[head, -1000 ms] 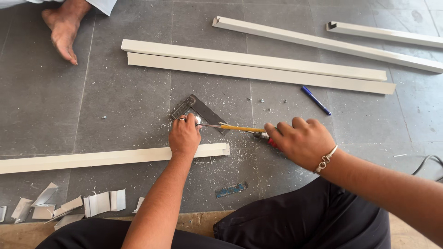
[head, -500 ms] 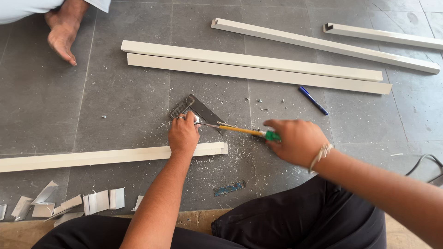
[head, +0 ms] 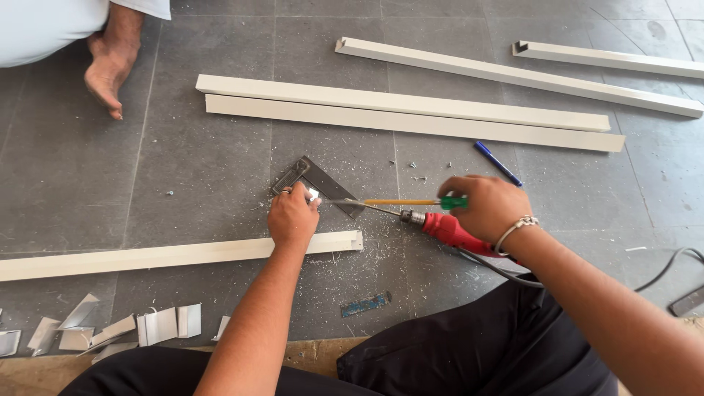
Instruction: The person sits on the floor and uses a power drill to attach small metal brackets to white plastic moldings. They also use a screwdriver to tighten screws and a square ruler to check alignment. Another person is visible nearby, also working with moldings.
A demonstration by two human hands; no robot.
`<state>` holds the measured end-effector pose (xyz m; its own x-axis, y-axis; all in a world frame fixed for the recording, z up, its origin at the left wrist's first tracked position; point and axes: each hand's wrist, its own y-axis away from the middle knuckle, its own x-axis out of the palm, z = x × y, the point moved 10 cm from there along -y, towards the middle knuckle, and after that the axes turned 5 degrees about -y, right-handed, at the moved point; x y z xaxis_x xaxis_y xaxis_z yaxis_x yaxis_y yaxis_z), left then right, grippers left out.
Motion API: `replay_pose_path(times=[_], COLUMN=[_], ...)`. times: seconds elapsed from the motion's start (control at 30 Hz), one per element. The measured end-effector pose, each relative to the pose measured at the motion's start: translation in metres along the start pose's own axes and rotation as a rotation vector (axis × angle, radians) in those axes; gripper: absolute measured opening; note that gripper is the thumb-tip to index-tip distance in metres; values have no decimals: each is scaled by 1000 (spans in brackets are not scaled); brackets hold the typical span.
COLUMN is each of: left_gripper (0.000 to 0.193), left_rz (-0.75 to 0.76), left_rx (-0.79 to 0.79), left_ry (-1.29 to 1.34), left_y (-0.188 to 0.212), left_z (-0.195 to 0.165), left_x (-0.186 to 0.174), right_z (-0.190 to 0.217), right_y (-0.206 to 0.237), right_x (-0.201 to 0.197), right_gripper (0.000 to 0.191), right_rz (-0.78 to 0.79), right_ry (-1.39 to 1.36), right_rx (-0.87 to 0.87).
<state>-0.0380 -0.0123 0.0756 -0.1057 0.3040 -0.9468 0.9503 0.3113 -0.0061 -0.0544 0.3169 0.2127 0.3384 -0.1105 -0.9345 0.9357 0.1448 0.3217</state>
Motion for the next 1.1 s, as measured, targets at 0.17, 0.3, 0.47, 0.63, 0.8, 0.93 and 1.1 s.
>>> replay_pose_path(times=[0.17,0.3,0.47,0.63,0.8,0.93,1.1], left_gripper=[28,24,31,37,33,44,52], left_rz=[8,12,67,2,54,104,159], left_rx=[91,110,192,381,411,412,365], left_ry=[-62,-58,23,131,147,153,134], left_y=[2,3,17,56,88,98,107], left_z=[-15,-27,-52,-94,-98,-96,-85], left_x=[-3,-9,-18,-38,-57,-69,-73], right_z=[-40,-39,1,56,85,83,91], right_y=[-23,-30,-18,-20,-4,-1,3], right_x=[35,54,49,111,116,133,140], right_gripper=[32,37,42,33,29,31,30], right_rz=[24,-100,-388,-15,-52,140,252], right_ry=[-284,-332,-440,-1036,-844,-973,-1018], right_rx=[116,36,-141,-121,-256,-104,-85])
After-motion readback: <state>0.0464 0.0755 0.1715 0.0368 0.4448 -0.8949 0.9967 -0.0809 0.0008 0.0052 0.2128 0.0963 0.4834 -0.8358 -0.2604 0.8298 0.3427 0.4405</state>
